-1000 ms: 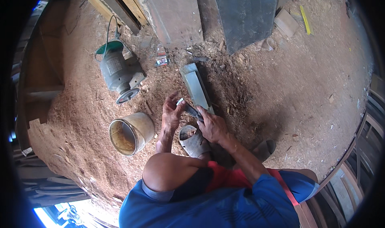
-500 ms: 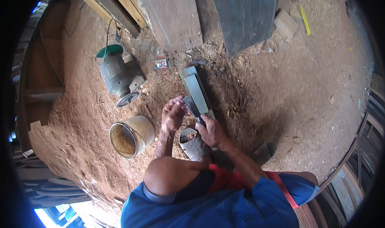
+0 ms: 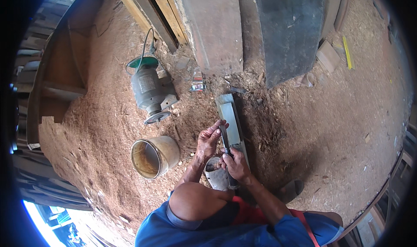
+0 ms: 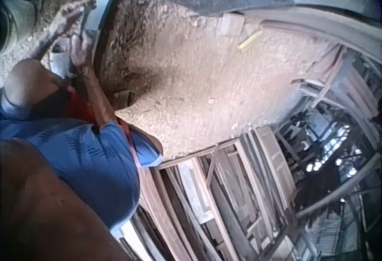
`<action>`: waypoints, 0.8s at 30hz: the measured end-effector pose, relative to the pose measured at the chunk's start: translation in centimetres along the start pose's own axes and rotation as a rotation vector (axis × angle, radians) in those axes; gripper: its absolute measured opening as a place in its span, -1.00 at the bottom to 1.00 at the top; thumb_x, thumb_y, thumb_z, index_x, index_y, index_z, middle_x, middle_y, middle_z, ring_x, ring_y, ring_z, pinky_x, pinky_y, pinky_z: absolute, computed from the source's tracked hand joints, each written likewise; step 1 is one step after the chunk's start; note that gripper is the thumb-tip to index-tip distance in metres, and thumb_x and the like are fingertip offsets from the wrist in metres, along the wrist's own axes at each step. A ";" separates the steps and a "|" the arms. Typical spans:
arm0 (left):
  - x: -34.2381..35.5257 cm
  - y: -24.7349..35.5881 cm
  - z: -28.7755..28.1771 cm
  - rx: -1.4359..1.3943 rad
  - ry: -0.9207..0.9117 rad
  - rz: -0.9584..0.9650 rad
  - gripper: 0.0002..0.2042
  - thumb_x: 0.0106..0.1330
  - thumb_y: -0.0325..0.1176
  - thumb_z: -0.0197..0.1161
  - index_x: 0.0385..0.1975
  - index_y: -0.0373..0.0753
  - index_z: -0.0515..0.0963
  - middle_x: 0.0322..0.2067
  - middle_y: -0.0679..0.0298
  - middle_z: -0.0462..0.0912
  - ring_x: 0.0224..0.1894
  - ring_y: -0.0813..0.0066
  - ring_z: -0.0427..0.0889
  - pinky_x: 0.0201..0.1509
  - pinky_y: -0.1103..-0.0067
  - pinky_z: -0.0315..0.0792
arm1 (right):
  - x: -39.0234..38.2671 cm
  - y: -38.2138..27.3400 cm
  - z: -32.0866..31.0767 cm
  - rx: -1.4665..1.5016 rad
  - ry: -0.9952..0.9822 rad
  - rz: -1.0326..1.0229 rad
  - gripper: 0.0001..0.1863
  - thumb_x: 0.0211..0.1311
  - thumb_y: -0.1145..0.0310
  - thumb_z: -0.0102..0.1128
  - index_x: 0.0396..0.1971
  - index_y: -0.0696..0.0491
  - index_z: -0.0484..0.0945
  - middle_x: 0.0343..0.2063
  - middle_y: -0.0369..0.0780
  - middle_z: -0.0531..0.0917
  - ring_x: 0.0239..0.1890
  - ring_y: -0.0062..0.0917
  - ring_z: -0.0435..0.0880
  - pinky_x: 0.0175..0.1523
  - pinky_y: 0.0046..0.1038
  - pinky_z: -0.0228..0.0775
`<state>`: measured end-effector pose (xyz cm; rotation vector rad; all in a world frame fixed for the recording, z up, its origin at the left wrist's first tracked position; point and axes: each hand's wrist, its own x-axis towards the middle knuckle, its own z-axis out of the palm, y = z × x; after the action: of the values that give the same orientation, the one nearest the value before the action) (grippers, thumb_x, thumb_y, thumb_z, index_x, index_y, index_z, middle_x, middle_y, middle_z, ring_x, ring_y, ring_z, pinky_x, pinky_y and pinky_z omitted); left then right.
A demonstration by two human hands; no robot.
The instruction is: The person sharpens a metal chisel blade by hand on a rectangular sharpening stone. They repeatedly rub the blade against the stone in a back-and-forth motion, periodically lifting the tool to inspect the edge.
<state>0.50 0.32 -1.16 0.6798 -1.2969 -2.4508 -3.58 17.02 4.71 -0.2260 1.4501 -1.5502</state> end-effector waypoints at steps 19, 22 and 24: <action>0.3 -0.2 -0.7 0.009 -0.039 -0.067 -0.54 0.46 -0.33 0.32 0.32 -0.28 0.50 0.30 0.10 0.56 0.31 0.30 0.54 0.46 0.34 0.31 | -0.3 -1.3 0.0 -0.082 0.003 -0.031 -0.77 0.52 0.42 -0.01 0.01 0.23 0.47 -0.47 -0.27 0.60 -0.47 -0.66 0.55 -0.34 -0.54 0.46; 0.1 -0.1 -0.7 0.020 -0.027 -0.079 -0.55 0.45 -0.33 0.33 0.30 -0.29 0.52 0.29 0.12 0.57 0.27 0.31 0.56 0.44 0.35 0.32 | -0.3 -1.4 0.1 -0.062 0.009 -0.007 -0.77 0.51 0.42 -0.01 0.00 0.23 0.47 -0.48 -0.28 0.59 -0.48 -0.67 0.54 -0.34 -0.54 0.46; 0.1 -0.3 -0.7 0.008 -0.032 -0.063 -0.56 0.45 -0.32 0.33 0.29 -0.29 0.53 0.28 0.13 0.58 0.27 0.30 0.56 0.43 0.35 0.33 | -0.4 -1.4 0.0 -0.077 0.006 -0.017 -0.77 0.51 0.42 -0.02 0.00 0.23 0.47 -0.47 -0.28 0.59 -0.47 -0.68 0.54 -0.34 -0.55 0.46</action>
<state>0.81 -0.01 -1.78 0.6962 -1.3172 -2.5175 -4.08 17.11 6.04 -0.2806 1.5174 -1.5112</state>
